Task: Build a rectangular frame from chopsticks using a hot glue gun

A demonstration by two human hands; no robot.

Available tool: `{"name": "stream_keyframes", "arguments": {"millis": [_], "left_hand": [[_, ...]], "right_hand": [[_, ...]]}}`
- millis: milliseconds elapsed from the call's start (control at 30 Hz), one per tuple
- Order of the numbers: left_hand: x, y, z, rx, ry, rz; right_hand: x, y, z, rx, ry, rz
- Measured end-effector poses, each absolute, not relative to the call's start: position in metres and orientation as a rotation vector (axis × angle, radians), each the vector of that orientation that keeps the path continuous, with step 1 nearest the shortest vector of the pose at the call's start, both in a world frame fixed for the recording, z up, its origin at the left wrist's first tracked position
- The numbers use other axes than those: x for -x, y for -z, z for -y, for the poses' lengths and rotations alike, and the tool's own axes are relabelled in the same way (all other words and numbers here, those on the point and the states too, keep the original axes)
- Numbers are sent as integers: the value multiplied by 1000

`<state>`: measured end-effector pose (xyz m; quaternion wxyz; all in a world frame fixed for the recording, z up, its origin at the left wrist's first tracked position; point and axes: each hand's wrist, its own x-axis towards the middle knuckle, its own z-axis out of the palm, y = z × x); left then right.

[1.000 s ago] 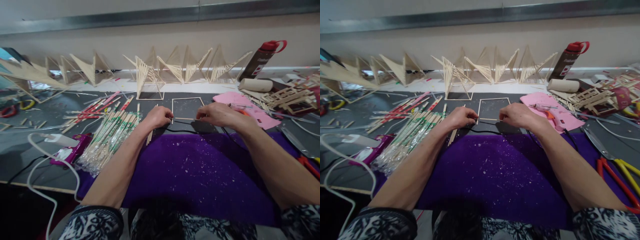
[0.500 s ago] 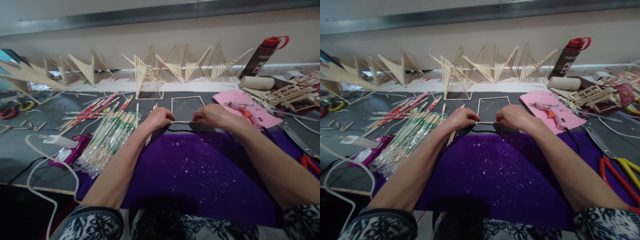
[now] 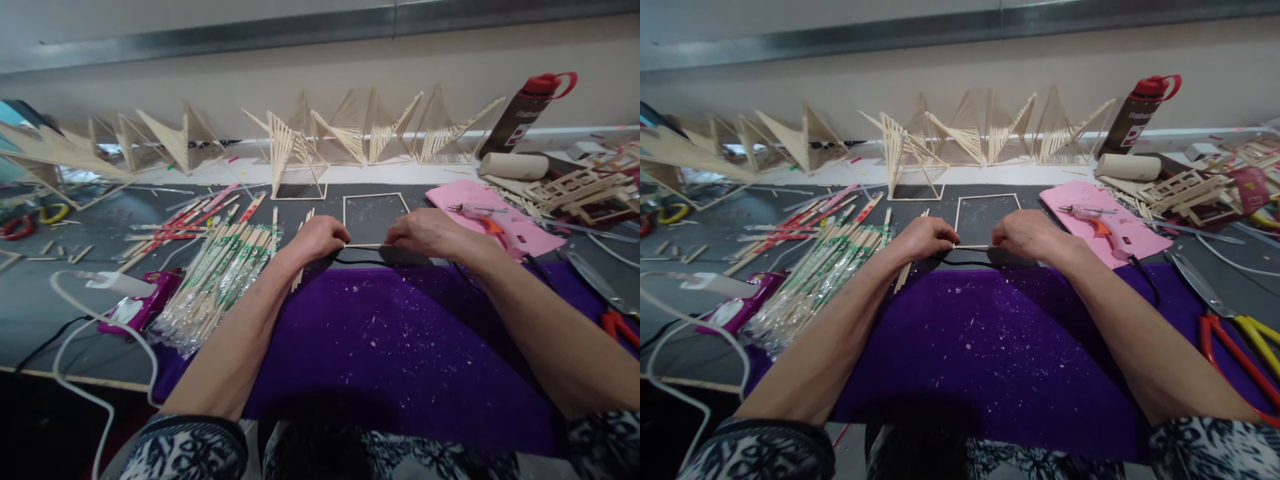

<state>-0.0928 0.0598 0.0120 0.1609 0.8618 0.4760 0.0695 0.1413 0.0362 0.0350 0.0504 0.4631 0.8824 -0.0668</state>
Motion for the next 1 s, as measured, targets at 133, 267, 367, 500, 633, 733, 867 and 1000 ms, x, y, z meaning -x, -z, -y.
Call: {"name": "stream_keyframes", "arguments": {"millis": [133, 267, 367, 500, 633, 733, 867, 1000], "left_hand": [[92, -14, -58, -2405, -217, -1381], [92, -15, -57, -2421, -222, -1372], [92, -15, -58, -2455, -203, -1362], [93, -15, -60, -2493, -168, -1351], [94, -16, -61, -2451, -144, -1363], [93, -18, -62, -2437, -153, -1366], [92, -19, -62, -2438, -160, -1368], [92, -17, -63, -2433, -190, -1381]], "right_hand": [[-140, -33, -36, -1434, 189, -2667], [-142, -28, -38, -1432, 187, -2697], [-143, -24, -40, -1415, 161, -2708], [-142, -21, -40, -1407, 167, -2717], [-140, -23, -38, -1399, 253, -2754], [-143, -28, -39, -1409, 340, -2825], [-157, -37, -43, -1573, 394, -2867], [-171, -44, -41, -1659, 423, -2789]]}}
